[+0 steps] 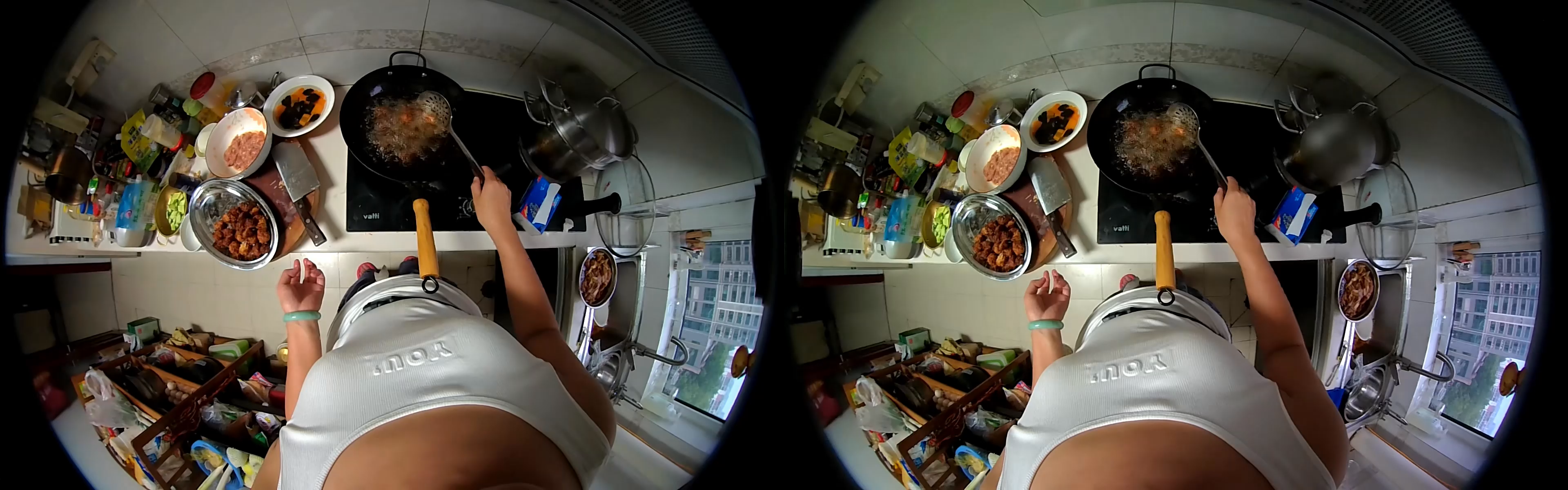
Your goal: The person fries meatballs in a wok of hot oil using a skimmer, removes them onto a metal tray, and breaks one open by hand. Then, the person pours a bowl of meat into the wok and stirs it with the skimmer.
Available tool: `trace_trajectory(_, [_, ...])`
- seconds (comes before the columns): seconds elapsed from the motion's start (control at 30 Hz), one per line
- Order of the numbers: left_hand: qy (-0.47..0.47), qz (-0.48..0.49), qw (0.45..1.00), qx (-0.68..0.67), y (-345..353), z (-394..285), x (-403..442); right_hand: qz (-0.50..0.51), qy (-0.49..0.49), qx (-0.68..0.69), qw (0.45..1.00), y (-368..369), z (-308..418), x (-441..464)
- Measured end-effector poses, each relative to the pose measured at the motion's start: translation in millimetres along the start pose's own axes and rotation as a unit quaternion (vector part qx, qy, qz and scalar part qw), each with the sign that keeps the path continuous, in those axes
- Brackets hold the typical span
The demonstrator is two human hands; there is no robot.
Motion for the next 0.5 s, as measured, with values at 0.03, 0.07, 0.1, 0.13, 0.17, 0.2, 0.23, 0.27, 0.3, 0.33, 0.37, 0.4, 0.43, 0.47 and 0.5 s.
trace_trajectory(0.03, [-0.009, 0.003, 1.000, -0.002, -1, 1, 3, 0.028, 0.020, 0.015, 0.999, 2, -1, 4])
trace_trajectory(0.07, [-0.017, 0.006, 1.000, -0.004, -2, 3, 4, 0.057, 0.040, 0.031, 0.997, 2, -2, 8])
trace_trajectory(0.1, [-0.014, 0.007, 1.000, -0.004, -1, 2, 5, 0.057, 0.038, 0.034, 0.997, -4, 2, 13])
trace_trajectory(0.13, [-0.017, 0.006, 1.000, -0.003, -1, 4, 4, 0.076, 0.066, 0.064, 0.993, -8, 1, 17])
trace_trajectory(0.17, [-0.019, 0.006, 1.000, -0.003, -1, 5, 4, 0.096, 0.093, 0.094, 0.986, -8, 0, 20])
trace_trajectory(0.2, [-0.016, 0.005, 1.000, -0.003, 0, 5, 3, 0.110, 0.111, 0.122, 0.980, -6, -4, 25])
trace_trajectory(0.23, [-0.011, 0.007, 1.000, -0.006, 1, 4, 2, 0.130, 0.097, 0.130, 0.978, 1, -10, 30])
trace_trajectory(0.27, [-0.019, 0.008, 1.000, -0.011, 1, 5, 2, 0.154, 0.120, 0.176, 0.965, 16, -21, 32])
trace_trajectory(0.3, [-0.026, 0.010, 0.999, -0.016, 1, 6, 2, 0.177, 0.142, 0.221, 0.948, 24, -21, 34])
trace_trajectory(0.33, [-0.028, 0.014, 0.999, -0.015, -1, 5, 3, 0.178, 0.137, 0.223, 0.948, 27, -18, 36])
trace_trajectory(0.37, [-0.024, 0.017, 0.999, -0.018, -2, 4, 4, 0.209, 0.179, 0.272, 0.922, 36, -17, 33])
trace_trajectory(0.4, [-0.023, 0.010, 0.999, -0.020, -6, 4, 5, 0.240, 0.220, 0.318, 0.891, 43, -13, 28])
trace_trajectory(0.43, [-0.021, 0.004, 1.000, -0.022, -8, 4, 4, 0.241, 0.216, 0.319, 0.891, 45, -7, 28])
trace_trajectory(0.47, [-0.019, -0.005, 0.999, -0.030, -9, 4, 3, 0.265, 0.245, 0.346, 0.866, 53, -2, 25])
trace_trajectory(0.5, [-0.016, -0.005, 0.999, -0.033, -11, 3, 2, 0.290, 0.276, 0.371, 0.838, 59, 3, 20])
Point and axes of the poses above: each hand's wrist, its own x-axis towards the middle knuckle, its own y-axis out of the palm, z = x × y, the point moved 8 cm from there along x, towards the middle knuckle, and after that the axes turned 3 degrees about -y, right-handed, at the moved point
